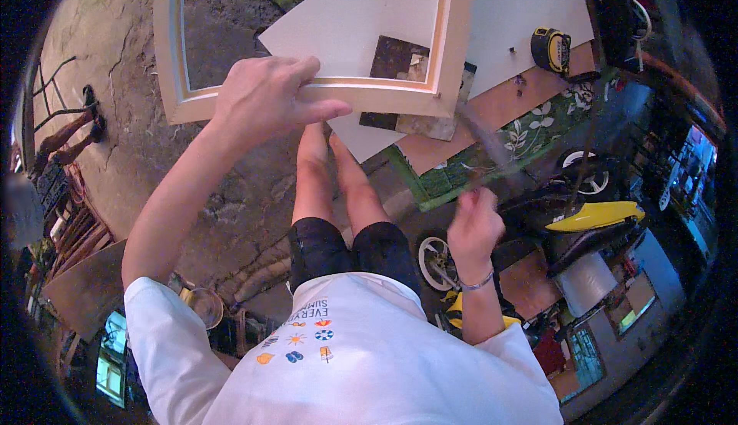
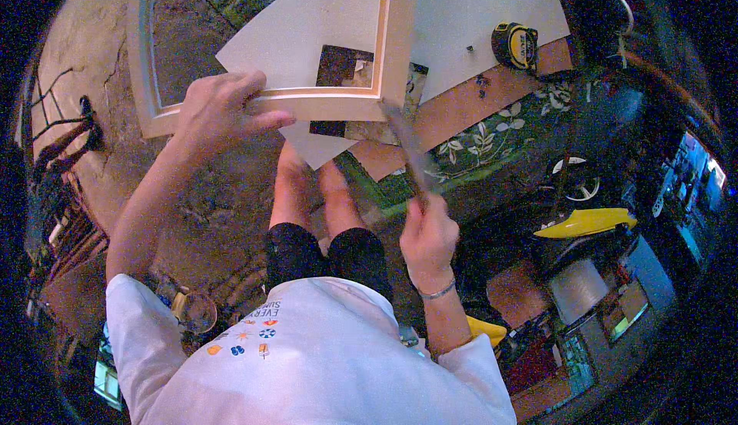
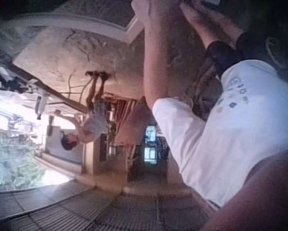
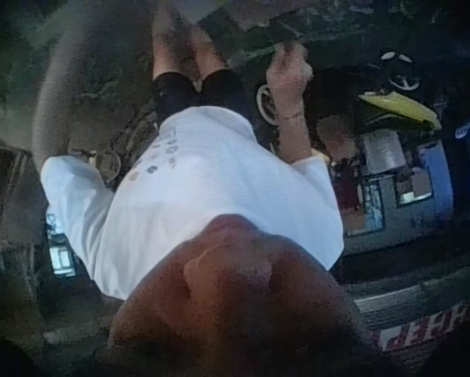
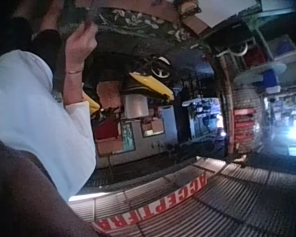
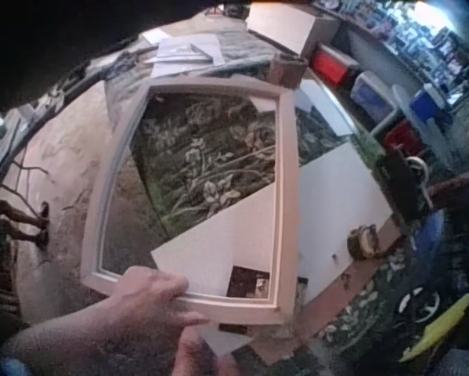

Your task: The person assembles a picture frame by attaching white backing boards to a wooden frame using a utility knife and hammer. They cut the boards to fit, align them with the frame, and secure them with nails.

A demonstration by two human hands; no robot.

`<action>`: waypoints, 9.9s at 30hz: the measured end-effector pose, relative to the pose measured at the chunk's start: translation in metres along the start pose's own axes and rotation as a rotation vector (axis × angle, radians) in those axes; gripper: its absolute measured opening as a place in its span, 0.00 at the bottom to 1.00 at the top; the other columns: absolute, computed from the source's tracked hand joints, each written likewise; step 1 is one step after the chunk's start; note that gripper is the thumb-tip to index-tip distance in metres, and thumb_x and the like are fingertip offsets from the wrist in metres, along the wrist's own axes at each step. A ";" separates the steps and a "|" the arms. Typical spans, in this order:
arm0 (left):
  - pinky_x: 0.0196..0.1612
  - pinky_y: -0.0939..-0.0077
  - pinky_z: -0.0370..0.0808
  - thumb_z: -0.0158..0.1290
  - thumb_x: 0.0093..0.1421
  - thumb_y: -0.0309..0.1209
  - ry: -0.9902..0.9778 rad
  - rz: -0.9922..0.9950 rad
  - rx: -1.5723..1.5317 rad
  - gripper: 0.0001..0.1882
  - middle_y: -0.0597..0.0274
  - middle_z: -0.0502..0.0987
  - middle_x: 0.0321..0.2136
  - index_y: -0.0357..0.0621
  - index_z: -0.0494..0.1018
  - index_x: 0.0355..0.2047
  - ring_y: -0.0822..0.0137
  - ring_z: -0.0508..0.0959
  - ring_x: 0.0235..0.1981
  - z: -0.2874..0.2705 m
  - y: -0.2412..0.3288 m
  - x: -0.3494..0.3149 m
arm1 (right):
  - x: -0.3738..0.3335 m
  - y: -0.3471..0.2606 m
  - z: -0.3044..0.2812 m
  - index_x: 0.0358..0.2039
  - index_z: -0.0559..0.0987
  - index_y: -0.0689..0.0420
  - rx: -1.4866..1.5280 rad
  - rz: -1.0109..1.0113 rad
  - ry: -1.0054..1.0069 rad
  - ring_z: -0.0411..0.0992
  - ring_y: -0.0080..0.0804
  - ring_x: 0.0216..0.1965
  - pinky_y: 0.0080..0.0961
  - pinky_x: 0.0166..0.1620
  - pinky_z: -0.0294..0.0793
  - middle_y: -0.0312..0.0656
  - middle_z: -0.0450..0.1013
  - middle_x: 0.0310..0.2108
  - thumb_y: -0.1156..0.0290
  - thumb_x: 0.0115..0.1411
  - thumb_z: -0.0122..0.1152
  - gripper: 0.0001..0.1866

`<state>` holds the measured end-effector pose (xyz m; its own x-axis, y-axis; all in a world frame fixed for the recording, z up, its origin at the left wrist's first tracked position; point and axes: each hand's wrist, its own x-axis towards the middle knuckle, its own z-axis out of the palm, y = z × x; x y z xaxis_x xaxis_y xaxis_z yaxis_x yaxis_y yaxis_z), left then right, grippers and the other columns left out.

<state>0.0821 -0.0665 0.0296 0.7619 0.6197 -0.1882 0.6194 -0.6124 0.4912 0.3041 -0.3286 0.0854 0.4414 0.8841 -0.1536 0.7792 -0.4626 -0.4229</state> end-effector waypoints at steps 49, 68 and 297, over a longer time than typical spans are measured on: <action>0.53 0.59 0.72 0.65 0.53 0.40 0.306 0.325 0.074 0.30 0.62 0.76 0.55 0.53 0.76 0.58 0.56 0.76 0.51 0.042 0.091 0.010 | -0.007 0.051 0.051 0.42 0.74 0.60 0.213 0.318 0.331 0.77 0.55 0.30 0.43 0.30 0.73 0.52 0.77 0.31 0.65 0.66 0.62 0.12; 0.45 0.73 0.77 0.60 0.59 0.21 0.533 -0.025 -0.706 0.09 0.56 0.83 0.39 0.39 0.80 0.41 0.65 0.81 0.38 0.064 0.149 -0.006 | 0.174 0.043 0.035 0.33 0.79 0.54 0.003 -0.141 0.605 0.74 0.37 0.31 0.35 0.36 0.68 0.36 0.75 0.29 0.69 0.61 0.65 0.04; 0.46 0.68 0.67 0.67 0.48 0.31 0.633 -0.010 -0.259 0.11 0.76 0.80 0.30 0.56 0.83 0.34 0.66 0.75 0.37 0.081 0.117 0.020 | -0.015 0.012 -0.007 0.40 0.78 0.64 0.156 0.034 0.049 0.77 0.46 0.21 0.38 0.25 0.75 0.48 0.77 0.24 0.68 0.65 0.61 0.11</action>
<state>0.1848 -0.1658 0.0140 0.4505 0.8406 0.3009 0.5007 -0.5169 0.6944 0.3097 -0.3480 0.0890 0.4904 0.8621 -0.1278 0.6866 -0.4724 -0.5526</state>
